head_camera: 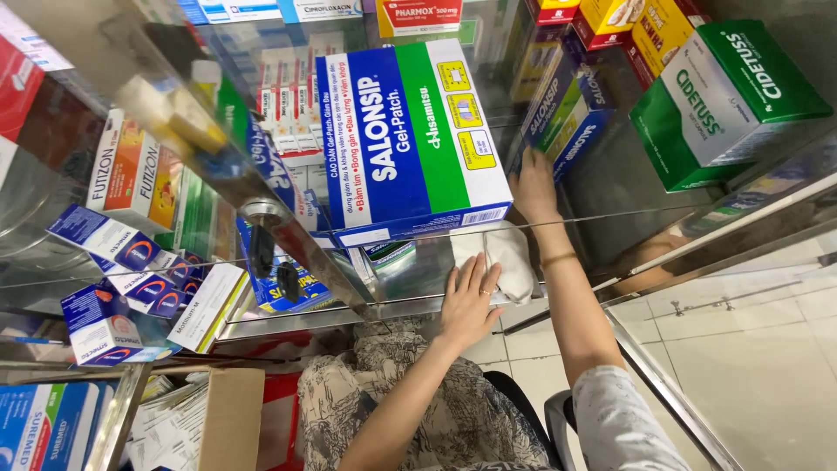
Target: Cleaning and organizing medicine boxes and shelves in a pharmacy using a cloth.
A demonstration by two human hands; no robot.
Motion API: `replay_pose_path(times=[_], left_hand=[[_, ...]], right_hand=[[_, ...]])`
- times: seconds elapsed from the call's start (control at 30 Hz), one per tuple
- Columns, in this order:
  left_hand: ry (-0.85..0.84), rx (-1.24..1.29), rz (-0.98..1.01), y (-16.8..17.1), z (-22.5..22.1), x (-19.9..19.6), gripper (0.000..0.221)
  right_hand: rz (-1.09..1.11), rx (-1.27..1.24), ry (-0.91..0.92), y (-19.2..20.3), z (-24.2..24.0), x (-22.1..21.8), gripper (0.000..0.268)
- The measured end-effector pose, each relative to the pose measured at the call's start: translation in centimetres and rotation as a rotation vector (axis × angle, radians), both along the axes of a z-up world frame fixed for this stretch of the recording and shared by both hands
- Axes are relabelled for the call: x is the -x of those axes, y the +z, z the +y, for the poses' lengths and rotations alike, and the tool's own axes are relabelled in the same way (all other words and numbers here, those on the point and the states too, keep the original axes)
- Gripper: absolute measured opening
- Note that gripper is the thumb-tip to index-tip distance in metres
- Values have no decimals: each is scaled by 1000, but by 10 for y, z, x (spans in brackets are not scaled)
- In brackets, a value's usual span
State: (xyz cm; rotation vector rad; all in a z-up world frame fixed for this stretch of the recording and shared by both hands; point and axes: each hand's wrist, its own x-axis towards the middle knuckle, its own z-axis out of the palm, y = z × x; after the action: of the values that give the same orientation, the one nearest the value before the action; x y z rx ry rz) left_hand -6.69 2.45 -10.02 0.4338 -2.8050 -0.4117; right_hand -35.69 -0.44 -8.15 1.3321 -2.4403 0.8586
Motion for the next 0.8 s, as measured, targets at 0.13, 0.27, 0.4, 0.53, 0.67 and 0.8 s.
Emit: replay_pose_path(times=[0.13,0.27,0.4,0.53,0.67,0.8], left_hand=[[-7,7,21,3,0,1,92],[-4,-19,-23,-4,0,1,95],[3,-36,-149,2,2,2,102],[22,79,20,-21,6,-2,95],[21,82,98,-14,8,-11,74],[70,102,194,-21,11,-15,56]], right_hand=[[-350,-308,202,119,62,-89,38],[-486,-117,994,207,124,-165,40],[144,451,740,262,126,-214,48],[448,230,448,303,82,-239,76],[569,63,414,287,71,-234,83],[594,90,362,269,84,-240,64]])
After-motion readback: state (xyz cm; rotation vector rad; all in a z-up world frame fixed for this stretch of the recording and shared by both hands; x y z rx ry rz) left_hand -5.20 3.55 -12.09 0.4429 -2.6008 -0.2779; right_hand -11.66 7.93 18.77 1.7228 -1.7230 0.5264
